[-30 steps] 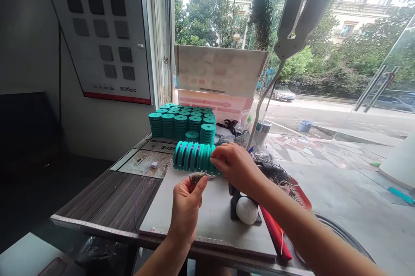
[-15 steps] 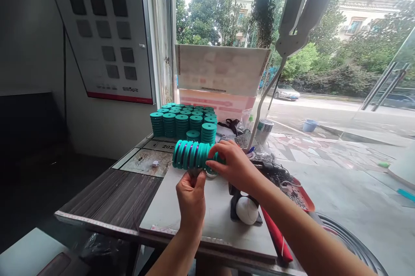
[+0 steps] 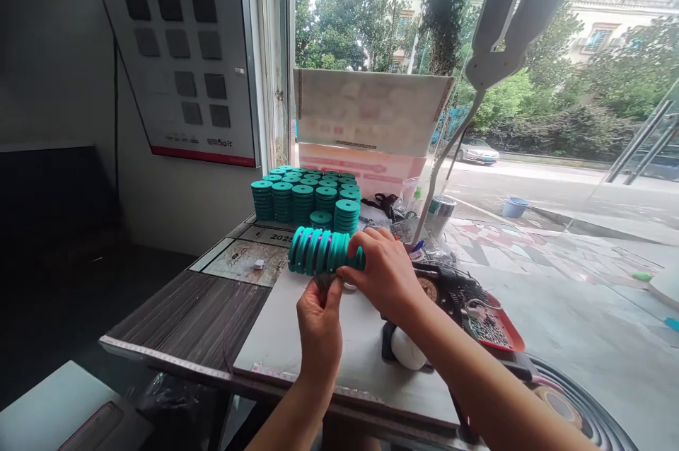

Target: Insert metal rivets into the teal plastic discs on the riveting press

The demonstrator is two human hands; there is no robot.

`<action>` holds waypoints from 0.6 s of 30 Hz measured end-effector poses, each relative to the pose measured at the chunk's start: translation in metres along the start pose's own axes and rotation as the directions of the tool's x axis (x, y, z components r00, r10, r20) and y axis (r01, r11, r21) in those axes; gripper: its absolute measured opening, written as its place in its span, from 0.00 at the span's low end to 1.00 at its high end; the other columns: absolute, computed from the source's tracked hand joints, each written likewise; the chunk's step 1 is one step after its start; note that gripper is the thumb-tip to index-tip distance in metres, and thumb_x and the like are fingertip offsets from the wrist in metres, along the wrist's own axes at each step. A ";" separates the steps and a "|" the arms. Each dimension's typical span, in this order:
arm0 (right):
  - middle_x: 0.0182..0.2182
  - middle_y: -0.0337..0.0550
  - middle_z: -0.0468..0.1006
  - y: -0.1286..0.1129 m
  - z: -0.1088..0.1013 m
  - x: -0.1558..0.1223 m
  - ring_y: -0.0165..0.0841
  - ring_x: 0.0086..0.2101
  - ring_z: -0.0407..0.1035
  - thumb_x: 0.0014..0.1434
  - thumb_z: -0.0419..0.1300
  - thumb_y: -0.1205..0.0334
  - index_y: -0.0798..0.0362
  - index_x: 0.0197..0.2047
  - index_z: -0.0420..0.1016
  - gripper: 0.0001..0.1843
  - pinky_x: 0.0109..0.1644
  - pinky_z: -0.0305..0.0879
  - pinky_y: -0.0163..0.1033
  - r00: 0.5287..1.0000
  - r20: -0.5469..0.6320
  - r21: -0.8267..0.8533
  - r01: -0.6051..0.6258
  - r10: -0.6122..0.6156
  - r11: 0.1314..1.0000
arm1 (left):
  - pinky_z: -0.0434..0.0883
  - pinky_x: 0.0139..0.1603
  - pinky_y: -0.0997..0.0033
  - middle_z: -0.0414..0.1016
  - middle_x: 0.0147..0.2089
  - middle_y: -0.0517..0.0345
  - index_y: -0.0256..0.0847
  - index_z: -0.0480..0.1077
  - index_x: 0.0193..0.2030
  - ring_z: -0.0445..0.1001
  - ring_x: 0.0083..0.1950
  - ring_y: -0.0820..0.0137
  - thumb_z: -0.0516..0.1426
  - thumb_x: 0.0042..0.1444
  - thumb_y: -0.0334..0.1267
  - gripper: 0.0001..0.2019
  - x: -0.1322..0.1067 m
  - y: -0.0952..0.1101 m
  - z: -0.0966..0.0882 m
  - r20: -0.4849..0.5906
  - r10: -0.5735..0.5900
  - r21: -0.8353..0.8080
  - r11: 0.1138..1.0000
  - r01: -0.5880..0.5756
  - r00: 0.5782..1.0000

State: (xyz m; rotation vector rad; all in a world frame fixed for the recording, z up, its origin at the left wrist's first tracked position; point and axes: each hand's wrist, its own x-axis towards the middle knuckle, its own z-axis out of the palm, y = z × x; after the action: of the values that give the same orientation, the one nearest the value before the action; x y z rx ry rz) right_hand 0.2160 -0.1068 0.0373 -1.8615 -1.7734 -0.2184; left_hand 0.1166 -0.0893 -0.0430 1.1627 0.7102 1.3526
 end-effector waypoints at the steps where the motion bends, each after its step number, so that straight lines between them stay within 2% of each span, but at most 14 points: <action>1: 0.29 0.40 0.67 0.000 -0.003 0.000 0.37 0.36 0.59 0.48 0.63 0.61 0.52 0.28 0.63 0.11 0.38 0.56 0.41 1.000 0.016 0.002 0.001 -0.001 1.000 | 0.62 0.30 0.74 0.66 0.24 0.59 0.37 0.66 0.30 0.62 0.26 0.73 0.50 0.56 0.45 0.13 -0.001 0.002 -0.006 0.021 -0.019 0.012 1.000 0.019 1.000; 3: 0.29 0.40 0.68 -0.002 -0.010 -0.002 0.38 0.36 0.60 0.50 0.62 0.57 0.52 0.30 0.65 0.10 0.39 0.57 0.42 0.999 0.053 0.049 0.001 -0.003 0.999 | 0.60 0.26 0.74 0.65 0.22 0.59 0.37 0.66 0.29 0.61 0.24 0.73 0.47 0.57 0.49 0.17 -0.004 0.010 -0.023 0.038 -0.045 0.061 0.997 0.043 0.998; 6: 0.32 0.41 0.69 -0.009 -0.020 -0.020 0.37 0.36 0.61 0.55 0.55 0.52 0.50 0.34 0.67 0.11 0.41 0.58 0.43 1.000 0.017 0.198 0.014 -0.017 0.980 | 0.62 0.32 0.73 0.70 0.28 0.54 0.37 0.69 0.30 0.67 0.30 0.71 0.50 0.55 0.51 0.18 -0.012 0.029 -0.052 0.019 -0.013 0.098 0.995 0.011 1.000; 7: 0.32 0.40 0.69 -0.013 -0.021 -0.029 0.36 0.36 0.62 0.57 0.53 0.51 0.49 0.35 0.67 0.11 0.41 0.58 0.43 1.000 -0.011 0.256 0.019 -0.016 0.967 | 0.62 0.32 0.74 0.71 0.30 0.54 0.37 0.69 0.31 0.66 0.29 0.72 0.51 0.54 0.51 0.18 -0.016 0.036 -0.060 0.047 -0.054 0.062 0.997 0.051 0.997; 8: 0.32 0.40 0.70 -0.017 -0.021 -0.039 0.35 0.35 0.62 0.57 0.53 0.51 0.49 0.34 0.67 0.11 0.41 0.58 0.41 0.999 -0.031 0.315 0.020 -0.011 0.949 | 0.61 0.29 0.75 0.70 0.28 0.55 0.36 0.70 0.31 0.65 0.27 0.74 0.52 0.53 0.52 0.18 -0.020 0.041 -0.066 0.111 -0.138 0.006 0.990 0.138 0.984; 9: 0.31 0.39 0.70 -0.020 -0.019 -0.050 0.34 0.34 0.63 0.57 0.53 0.51 0.49 0.34 0.68 0.11 0.40 0.59 0.40 0.999 -0.034 0.376 0.014 -0.001 0.927 | 0.58 0.26 0.77 0.68 0.26 0.57 0.36 0.70 0.31 0.62 0.24 0.76 0.53 0.52 0.52 0.19 -0.024 0.046 -0.071 0.209 -0.241 -0.050 0.965 0.257 0.948; 11: 0.30 0.38 0.70 -0.026 -0.011 -0.068 0.33 0.33 0.64 0.57 0.54 0.52 0.48 0.34 0.68 0.09 0.38 0.60 0.37 1.000 -0.005 0.484 -0.015 0.020 0.875 | 0.51 0.22 0.79 0.60 0.20 0.62 0.34 0.70 0.31 0.54 0.20 0.80 0.56 0.49 0.53 0.19 -0.030 0.048 -0.073 0.428 -0.409 -0.100 0.865 0.492 0.806; 12: 0.30 0.38 0.70 -0.028 -0.006 -0.076 0.33 0.32 0.64 0.56 0.54 0.53 0.49 0.34 0.69 0.09 0.37 0.60 0.36 0.999 0.017 0.524 -0.034 0.029 0.851 | 0.48 0.21 0.79 0.57 0.19 0.65 0.34 0.70 0.31 0.51 0.19 0.81 0.58 0.46 0.52 0.19 -0.032 0.047 -0.072 0.507 -0.449 -0.095 0.820 0.565 0.736; 13: 0.29 0.38 0.70 -0.029 -0.002 -0.081 0.32 0.32 0.64 0.56 0.54 0.53 0.49 0.34 0.69 0.09 0.37 0.60 0.36 0.998 0.041 0.549 -0.055 0.038 0.834 | 0.46 0.20 0.79 0.55 0.18 0.66 0.34 0.70 0.31 0.49 0.19 0.81 0.60 0.44 0.51 0.18 -0.034 0.044 -0.070 0.562 -0.462 -0.086 0.793 0.604 0.687; 15: 0.27 0.38 0.68 -0.029 0.006 -0.088 0.32 0.31 0.64 0.55 0.55 0.52 0.49 0.34 0.70 0.10 0.36 0.60 0.36 0.993 0.097 0.565 -0.106 0.061 0.818 | 0.44 0.20 0.77 0.54 0.18 0.67 0.35 0.68 0.32 0.47 0.18 0.82 0.62 0.41 0.49 0.19 -0.036 0.037 -0.066 0.615 -0.463 -0.066 0.776 0.627 0.638; 18: 0.27 0.38 0.66 -0.026 0.012 -0.092 0.32 0.31 0.64 0.55 0.56 0.51 0.49 0.33 0.72 0.11 0.36 0.60 0.36 0.979 0.175 0.566 -0.185 0.102 0.803 | 0.43 0.21 0.77 0.53 0.18 0.68 0.36 0.68 0.33 0.47 0.19 0.81 0.62 0.42 0.49 0.19 -0.038 0.031 -0.062 0.615 -0.477 -0.033 0.780 0.625 0.628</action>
State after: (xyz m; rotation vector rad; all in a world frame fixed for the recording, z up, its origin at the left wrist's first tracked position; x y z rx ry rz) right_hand 0.1775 -0.1815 -0.0095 -1.5631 -1.5356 0.4783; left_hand 0.0425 -0.1175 -0.0432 0.9581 0.3799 0.4784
